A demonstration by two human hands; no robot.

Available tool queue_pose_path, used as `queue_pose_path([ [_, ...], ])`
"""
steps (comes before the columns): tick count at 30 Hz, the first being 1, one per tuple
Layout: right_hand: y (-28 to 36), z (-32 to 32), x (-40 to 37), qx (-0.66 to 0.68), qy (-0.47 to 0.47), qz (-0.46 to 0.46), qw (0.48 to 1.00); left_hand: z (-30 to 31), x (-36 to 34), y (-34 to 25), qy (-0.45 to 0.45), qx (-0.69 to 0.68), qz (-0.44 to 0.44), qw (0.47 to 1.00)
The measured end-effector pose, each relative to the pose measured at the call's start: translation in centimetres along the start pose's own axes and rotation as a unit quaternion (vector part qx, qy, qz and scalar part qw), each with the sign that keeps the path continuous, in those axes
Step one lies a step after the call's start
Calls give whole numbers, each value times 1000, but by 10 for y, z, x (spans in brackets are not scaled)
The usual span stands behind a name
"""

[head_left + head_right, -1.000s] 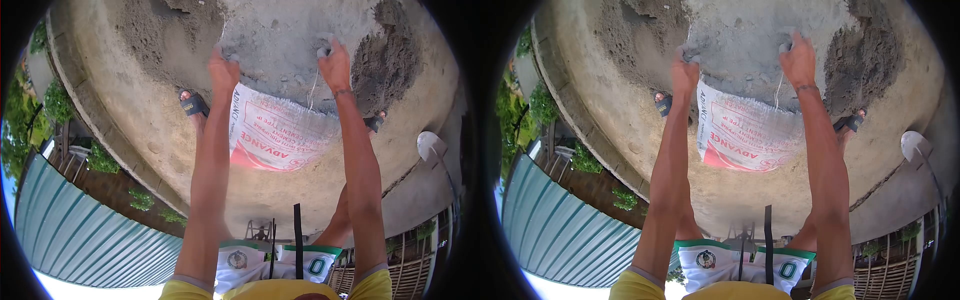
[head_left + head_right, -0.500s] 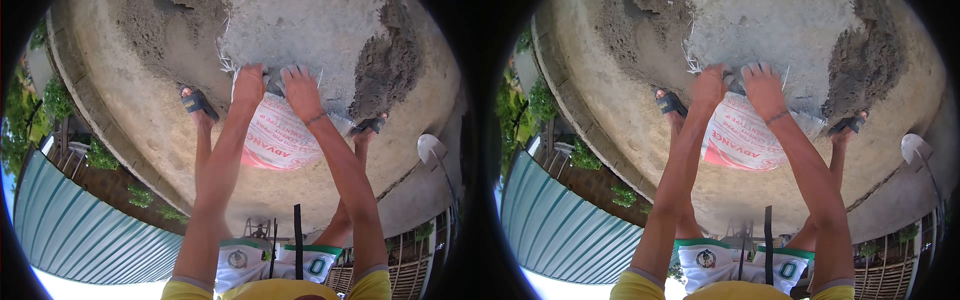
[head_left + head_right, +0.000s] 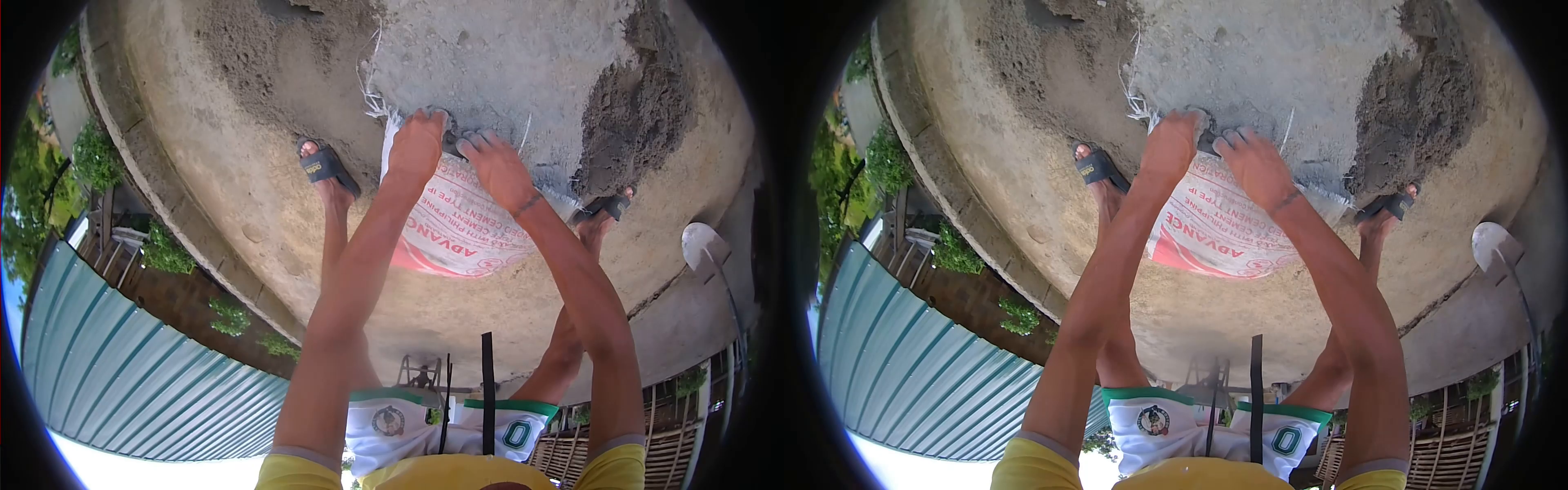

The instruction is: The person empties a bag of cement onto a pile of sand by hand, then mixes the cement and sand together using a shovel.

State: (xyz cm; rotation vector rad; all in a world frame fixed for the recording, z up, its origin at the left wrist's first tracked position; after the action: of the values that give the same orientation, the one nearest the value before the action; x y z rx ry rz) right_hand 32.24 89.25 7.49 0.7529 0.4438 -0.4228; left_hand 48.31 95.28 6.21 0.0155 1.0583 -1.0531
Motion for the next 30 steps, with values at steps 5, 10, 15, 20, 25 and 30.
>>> queue_pose_path([
  [5,1,-6,-2,-33,-3,8,999,7,5,42,-84,-40,-34,995],
  [10,6,-3,7,36,17,-50,998,23,8,51,66,20,50,996],
  [15,13,12,17,121,-90,-52,987,26,13,35,157,73,138,975],
  [20,26,14,64,75,-94,-28,992,18,16,32,177,103,131,970],
  [25,22,-12,85,-21,-97,-70,993,13,11,41,175,56,91,979],
  [30,-2,-15,77,-90,-68,-60,992,13,4,34,122,-3,74,990],
])
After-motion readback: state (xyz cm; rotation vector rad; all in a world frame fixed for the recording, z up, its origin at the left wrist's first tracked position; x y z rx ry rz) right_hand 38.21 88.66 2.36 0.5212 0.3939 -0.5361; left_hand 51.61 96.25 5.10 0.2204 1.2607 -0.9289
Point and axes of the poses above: each hand's wrist, its own x-axis towards the middle knuckle, its own z-axis out of the back of the hand, y = z × x, the point moved 1 cm from there along x, towards the middle knuckle, and after that the axes turned 10 degrees about y, right-handed, at the moved point
